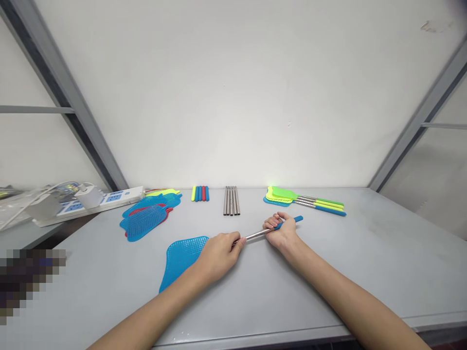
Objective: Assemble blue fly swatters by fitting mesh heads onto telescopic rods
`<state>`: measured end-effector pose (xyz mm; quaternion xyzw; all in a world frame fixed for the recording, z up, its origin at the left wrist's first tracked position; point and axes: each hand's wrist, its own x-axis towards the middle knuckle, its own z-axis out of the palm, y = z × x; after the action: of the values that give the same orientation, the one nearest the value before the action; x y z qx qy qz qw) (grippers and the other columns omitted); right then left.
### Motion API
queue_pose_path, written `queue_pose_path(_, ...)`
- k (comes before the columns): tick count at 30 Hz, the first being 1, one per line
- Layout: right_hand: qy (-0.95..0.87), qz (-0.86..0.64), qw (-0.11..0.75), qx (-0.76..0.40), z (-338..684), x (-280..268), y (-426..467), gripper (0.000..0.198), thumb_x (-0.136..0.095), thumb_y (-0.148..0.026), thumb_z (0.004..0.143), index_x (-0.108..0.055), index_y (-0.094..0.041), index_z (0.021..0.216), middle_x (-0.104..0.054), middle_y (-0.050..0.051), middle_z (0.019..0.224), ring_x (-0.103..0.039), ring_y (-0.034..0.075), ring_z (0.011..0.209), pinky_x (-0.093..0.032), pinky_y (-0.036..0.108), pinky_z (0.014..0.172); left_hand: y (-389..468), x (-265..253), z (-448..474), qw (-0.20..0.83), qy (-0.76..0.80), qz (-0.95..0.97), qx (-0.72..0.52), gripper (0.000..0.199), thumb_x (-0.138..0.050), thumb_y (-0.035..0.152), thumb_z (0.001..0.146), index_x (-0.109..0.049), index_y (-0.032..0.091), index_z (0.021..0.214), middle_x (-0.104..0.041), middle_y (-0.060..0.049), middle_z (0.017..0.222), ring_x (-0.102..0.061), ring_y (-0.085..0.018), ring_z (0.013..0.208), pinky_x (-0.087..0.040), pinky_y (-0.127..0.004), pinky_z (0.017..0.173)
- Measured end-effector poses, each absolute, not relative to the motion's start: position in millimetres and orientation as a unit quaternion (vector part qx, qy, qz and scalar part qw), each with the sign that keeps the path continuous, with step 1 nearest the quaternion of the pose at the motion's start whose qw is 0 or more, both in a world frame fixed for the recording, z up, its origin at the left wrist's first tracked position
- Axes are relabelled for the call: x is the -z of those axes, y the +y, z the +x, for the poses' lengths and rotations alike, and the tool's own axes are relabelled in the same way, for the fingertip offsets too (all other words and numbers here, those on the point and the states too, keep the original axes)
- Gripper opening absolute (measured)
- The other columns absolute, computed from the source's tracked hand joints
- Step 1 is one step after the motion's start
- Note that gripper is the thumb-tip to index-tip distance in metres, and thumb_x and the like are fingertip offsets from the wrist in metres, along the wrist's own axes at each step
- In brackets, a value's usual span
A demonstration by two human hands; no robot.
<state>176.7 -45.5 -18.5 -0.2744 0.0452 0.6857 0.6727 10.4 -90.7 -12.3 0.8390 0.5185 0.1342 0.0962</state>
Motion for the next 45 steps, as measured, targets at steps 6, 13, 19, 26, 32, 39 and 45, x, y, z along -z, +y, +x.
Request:
queue_pose_path(6,0.039,-0.275,0.671,-0.687,176.4,18.1,-46.2,0.021,-0.034,-0.016,0.070,-0.024,-0.018,0.051,-0.022,-0.009,0.034,-0.022,0.004,0.027,-0.019,0.016,0.030,-90.4,13.3,10.0,0.095,0.514,0.841,-0.139,0.039,-0.023,0.038,0.087,-0.049,0.018,0.067,-0.055,-0.001,0.062,-0.048,-0.012,0.054,-0.025,-0.023,0.048)
queue_pose_path(13,0.035,-0.278,0.670,-0.687,176.3,18.3,-46.1,0.022,-0.033,-0.017,0.070,-0.024,-0.018,0.051,-0.021,-0.009,0.034,-0.022,0.004,0.026,-0.018,0.016,0.030,-91.3,11.8,10.7,0.102,0.520,0.838,-0.133,0.039,-0.023,0.038,0.087,-0.052,0.018,0.069,-0.056,-0.002,0.065,-0.050,-0.013,0.057,-0.026,-0.024,0.050)
queue_pose_path(19,0.049,-0.273,0.670,-0.689,175.9,17.2,-46.6,0.020,-0.034,-0.016,0.069,-0.024,-0.018,0.052,-0.022,-0.009,0.034,-0.022,0.004,0.026,-0.018,0.016,0.029,-90.0,14.1,9.4,0.095,0.514,0.841,-0.138,0.039,-0.024,0.039,0.087,-0.051,0.019,0.068,-0.056,-0.001,0.064,-0.048,-0.012,0.055,-0.025,-0.024,0.048)
queue_pose_path(26,0.063,-0.265,0.669,-0.692,175.5,16.0,-47.5,0.019,-0.036,-0.015,0.068,-0.025,-0.018,0.052,-0.022,-0.009,0.034,-0.022,0.004,0.027,-0.018,0.016,0.029,-89.8,14.4,9.5,0.097,0.509,0.843,-0.147,0.039,-0.023,0.039,0.087,-0.049,0.019,0.067,-0.055,0.000,0.062,-0.047,-0.012,0.054,-0.025,-0.023,0.048)
queue_pose_path(32,0.066,-0.261,0.670,-0.692,175.7,16.6,-47.0,0.019,-0.036,-0.015,0.067,-0.025,-0.018,0.052,-0.022,-0.009,0.034,-0.022,0.003,0.027,-0.018,0.016,0.029,-90.8,13.9,9.5,0.105,0.511,0.841,-0.145,0.039,-0.023,0.039,0.087,-0.050,0.018,0.067,-0.055,-0.001,0.063,-0.047,-0.012,0.054,-0.025,-0.023,0.049)
queue_pose_path(39,0.068,-0.259,0.668,-0.694,176.0,17.4,-46.4,0.019,-0.037,-0.015,0.067,-0.025,-0.018,0.053,-0.022,-0.009,0.033,-0.022,0.004,0.027,-0.018,0.016,0.029,-88.9,16.5,8.7,0.105,0.508,0.842,-0.148,0.038,-0.024,0.039,0.087,-0.048,0.018,0.066,-0.053,0.000,0.061,-0.046,-0.011,0.053,-0.025,-0.023,0.049)
queue_pose_path(45,0.066,-0.259,0.667,-0.695,176.1,17.5,-46.1,0.019,-0.036,-0.015,0.067,-0.025,-0.018,0.053,-0.022,-0.009,0.033,-0.022,0.003,0.027,-0.018,0.016,0.029,-89.0,16.0,9.0,0.108,0.507,0.842,-0.151,0.038,-0.025,0.039,0.087,-0.047,0.018,0.065,-0.053,0.001,0.061,-0.045,-0.011,0.053,-0.024,-0.023,0.048)
